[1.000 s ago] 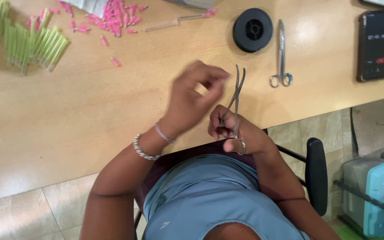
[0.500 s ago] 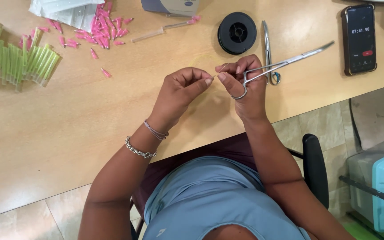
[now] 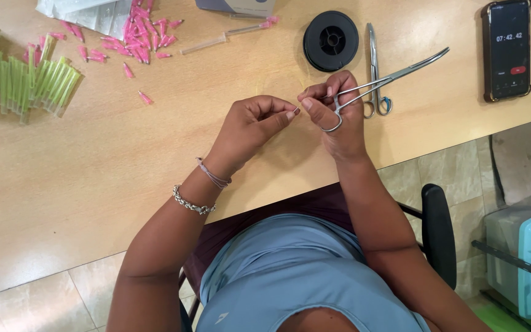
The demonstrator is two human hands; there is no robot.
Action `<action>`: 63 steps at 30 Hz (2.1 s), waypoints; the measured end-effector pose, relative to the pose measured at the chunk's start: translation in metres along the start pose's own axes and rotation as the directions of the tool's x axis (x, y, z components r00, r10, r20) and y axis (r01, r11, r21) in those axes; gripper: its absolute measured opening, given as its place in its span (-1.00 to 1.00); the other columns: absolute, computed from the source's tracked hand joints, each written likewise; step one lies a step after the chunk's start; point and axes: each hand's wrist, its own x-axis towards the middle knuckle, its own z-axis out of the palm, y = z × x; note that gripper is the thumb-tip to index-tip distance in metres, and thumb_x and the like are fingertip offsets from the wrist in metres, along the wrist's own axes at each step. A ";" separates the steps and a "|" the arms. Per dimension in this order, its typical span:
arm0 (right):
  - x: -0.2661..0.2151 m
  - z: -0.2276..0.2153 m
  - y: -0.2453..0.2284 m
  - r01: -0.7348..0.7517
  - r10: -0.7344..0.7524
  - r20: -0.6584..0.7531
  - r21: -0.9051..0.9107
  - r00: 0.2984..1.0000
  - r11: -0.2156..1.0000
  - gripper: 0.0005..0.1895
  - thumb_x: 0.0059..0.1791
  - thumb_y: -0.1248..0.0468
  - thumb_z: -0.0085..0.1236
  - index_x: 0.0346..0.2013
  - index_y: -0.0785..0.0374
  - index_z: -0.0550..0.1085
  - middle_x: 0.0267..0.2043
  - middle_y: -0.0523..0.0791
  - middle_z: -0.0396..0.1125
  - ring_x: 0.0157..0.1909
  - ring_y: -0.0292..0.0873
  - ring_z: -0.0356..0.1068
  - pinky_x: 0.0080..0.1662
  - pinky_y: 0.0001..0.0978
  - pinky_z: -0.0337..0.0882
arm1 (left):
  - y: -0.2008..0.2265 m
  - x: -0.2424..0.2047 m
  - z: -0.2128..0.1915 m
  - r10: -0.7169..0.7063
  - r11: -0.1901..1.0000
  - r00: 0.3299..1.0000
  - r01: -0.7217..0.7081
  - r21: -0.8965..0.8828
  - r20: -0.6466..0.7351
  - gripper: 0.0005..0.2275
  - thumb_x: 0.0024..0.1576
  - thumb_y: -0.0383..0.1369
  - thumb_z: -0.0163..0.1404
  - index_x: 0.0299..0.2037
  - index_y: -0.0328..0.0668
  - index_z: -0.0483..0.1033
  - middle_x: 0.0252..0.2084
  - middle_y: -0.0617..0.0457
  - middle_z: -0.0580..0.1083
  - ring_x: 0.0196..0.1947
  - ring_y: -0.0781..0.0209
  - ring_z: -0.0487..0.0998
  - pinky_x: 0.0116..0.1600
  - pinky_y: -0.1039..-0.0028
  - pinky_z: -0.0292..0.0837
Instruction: The person assembles medical supplies on a table, using hemostats to thread a yellow suture through a needle and then inserting the needle into a pink plastic cap. They repeat this process with multiple items.
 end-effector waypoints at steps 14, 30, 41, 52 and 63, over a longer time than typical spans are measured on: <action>0.001 0.000 -0.005 -0.025 0.025 -0.007 -0.005 1.000 1.000 -0.51 0.00 0.48 0.33 -0.23 0.03 0.14 -0.30 -0.02 0.43 -0.40 -0.43 0.22 -0.49 -0.72 0.09 | 0.003 0.000 -0.003 -0.003 1.000 1.000 0.003 -0.010 0.018 -0.88 0.10 -0.43 0.16 -0.21 -0.28 0.66 -0.56 0.14 0.44 -0.48 0.51 0.34 -0.34 0.71 0.25; 0.001 0.003 -0.011 -0.011 0.005 0.066 0.083 0.998 0.996 -0.57 0.00 0.48 0.22 -0.23 0.05 0.12 -0.18 0.12 0.47 -0.52 -0.42 0.22 -0.48 -0.68 0.20 | -0.004 0.005 -0.005 0.021 0.999 0.998 -0.023 0.039 0.054 -0.88 0.10 -0.43 0.16 -0.20 -0.23 0.68 -0.49 0.11 0.52 -0.42 0.48 0.42 -0.28 0.70 0.34; 0.001 -0.008 -0.003 -0.045 0.038 0.098 0.075 0.995 0.996 -0.54 -0.01 0.47 0.28 -0.18 0.08 0.13 -0.28 0.11 0.40 -0.48 -0.40 0.16 -0.47 -0.66 0.13 | -0.009 0.003 -0.004 0.018 0.994 0.996 -0.028 0.103 0.092 -0.89 0.10 -0.44 0.15 -0.21 -0.22 0.68 -0.51 0.12 0.50 -0.44 0.48 0.42 -0.31 0.69 0.34; 0.000 -0.006 0.001 -0.003 0.002 0.021 0.059 1.000 0.998 -0.55 0.01 0.50 0.31 -0.23 0.08 0.16 -0.32 0.03 0.38 -0.35 -0.35 0.27 -0.45 -0.67 0.13 | -0.008 0.006 -0.003 0.050 0.995 0.996 -0.056 0.088 0.074 -0.89 0.11 -0.44 0.15 -0.20 -0.23 0.68 -0.50 0.11 0.50 -0.44 0.48 0.42 -0.34 0.71 0.33; -0.002 0.009 -0.014 -0.022 0.019 0.034 0.082 0.999 0.996 -0.57 0.03 0.46 0.24 -0.22 0.04 0.12 -0.25 0.06 0.44 -0.46 -0.41 0.19 -0.46 -0.68 0.16 | -0.012 0.006 -0.005 0.046 0.995 0.996 -0.052 0.085 0.076 -0.89 0.11 -0.42 0.16 -0.19 -0.19 0.68 -0.44 0.08 0.56 -0.38 0.49 0.47 -0.27 0.70 0.41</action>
